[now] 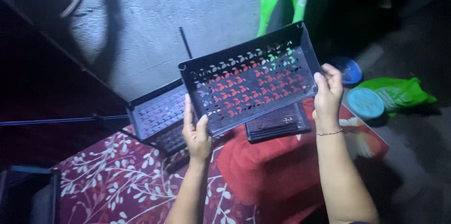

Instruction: The person assembles a black plastic multi-tiered rack by inserting vertical poles into corner sockets and stacking perforated trays. The person repeatedly adjusts the alignment of trays and poles, then removes and reinserts components to secure the structure.

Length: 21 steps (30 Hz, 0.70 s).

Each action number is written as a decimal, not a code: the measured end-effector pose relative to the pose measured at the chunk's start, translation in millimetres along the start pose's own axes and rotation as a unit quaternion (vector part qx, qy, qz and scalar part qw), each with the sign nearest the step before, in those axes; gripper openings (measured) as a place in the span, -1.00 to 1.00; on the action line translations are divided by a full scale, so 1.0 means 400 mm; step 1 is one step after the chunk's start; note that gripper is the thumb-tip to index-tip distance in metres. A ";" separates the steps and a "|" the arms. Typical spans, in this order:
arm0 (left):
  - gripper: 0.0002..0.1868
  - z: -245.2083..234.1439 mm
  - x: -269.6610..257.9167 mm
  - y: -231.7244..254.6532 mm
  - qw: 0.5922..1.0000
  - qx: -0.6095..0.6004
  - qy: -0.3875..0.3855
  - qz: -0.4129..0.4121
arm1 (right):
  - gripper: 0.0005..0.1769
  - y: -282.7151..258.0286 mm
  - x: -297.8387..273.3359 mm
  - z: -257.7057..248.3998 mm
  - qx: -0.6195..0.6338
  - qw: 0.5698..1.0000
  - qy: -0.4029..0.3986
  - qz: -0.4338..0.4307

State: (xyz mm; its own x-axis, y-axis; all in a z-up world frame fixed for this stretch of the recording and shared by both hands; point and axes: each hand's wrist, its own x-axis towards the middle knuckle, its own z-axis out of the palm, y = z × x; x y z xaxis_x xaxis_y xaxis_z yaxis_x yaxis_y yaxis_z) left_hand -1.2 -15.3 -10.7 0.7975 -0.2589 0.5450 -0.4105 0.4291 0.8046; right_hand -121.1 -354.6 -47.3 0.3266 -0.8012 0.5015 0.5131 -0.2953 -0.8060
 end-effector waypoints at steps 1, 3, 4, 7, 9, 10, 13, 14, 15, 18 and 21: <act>-0.27 0.025 -0.009 -0.038 1.000 0.004 -0.010 -0.009 | -0.70 0.032 0.003 -0.046 -0.052 0.998 0.014 0.025; -0.27 0.064 -0.019 -0.119 0.999 0.017 -0.018 -0.036 | -0.80 0.093 -0.011 -0.123 -0.153 0.985 0.041 0.074; -0.28 0.080 -0.020 -0.162 0.998 0.024 -0.021 -0.049 | -0.80 0.125 -0.013 -0.157 -0.226 0.969 0.045 0.093; -0.31 0.107 -0.047 -0.296 0.991 0.082 -0.037 -0.095 | -0.78 0.228 -0.036 -0.257 -0.422 0.903 0.042 0.067; -0.34 0.104 -0.068 -0.388 0.988 0.092 -0.063 -0.111 | -0.76 0.310 -0.052 -0.302 -0.523 0.850 0.019 -0.060; -0.35 0.099 -0.075 -0.435 0.986 0.096 -0.073 -0.117 | -0.76 0.349 -0.060 -0.319 -0.523 0.851 0.013 -0.037; -0.30 0.075 -0.098 -0.580 0.937 0.312 -0.089 -0.133 | -0.76 0.457 -0.091 -0.368 -0.530 0.848 -0.005 0.020; -0.28 0.062 -0.109 -0.627 0.928 0.332 -0.095 -0.139 | -0.76 0.491 -0.099 -0.377 -0.538 0.842 -0.009 0.032; -0.26 0.049 -0.120 -0.671 0.919 0.352 -0.100 -0.146 | -0.77 0.522 -0.108 -0.382 -0.546 0.836 -0.014 0.043; -0.19 0.024 -0.154 -0.789 0.910 0.357 -0.129 -0.168 | -0.75 0.583 -0.127 -0.393 -0.526 0.849 -0.034 0.038; -0.15 0.003 -0.181 -0.881 0.911 0.342 -0.156 -0.168 | -0.75 0.618 -0.132 -0.388 -0.554 0.829 -0.050 0.054</act>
State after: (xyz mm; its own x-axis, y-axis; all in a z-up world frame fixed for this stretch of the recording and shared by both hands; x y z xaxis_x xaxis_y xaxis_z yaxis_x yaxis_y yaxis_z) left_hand 85.0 -148.8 -333.5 0.8083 -0.5551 0.1960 -0.4314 -0.3319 0.8389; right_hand -134.6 -466.2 -321.9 0.4154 -0.8232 0.3871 -0.5502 -0.5663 -0.6137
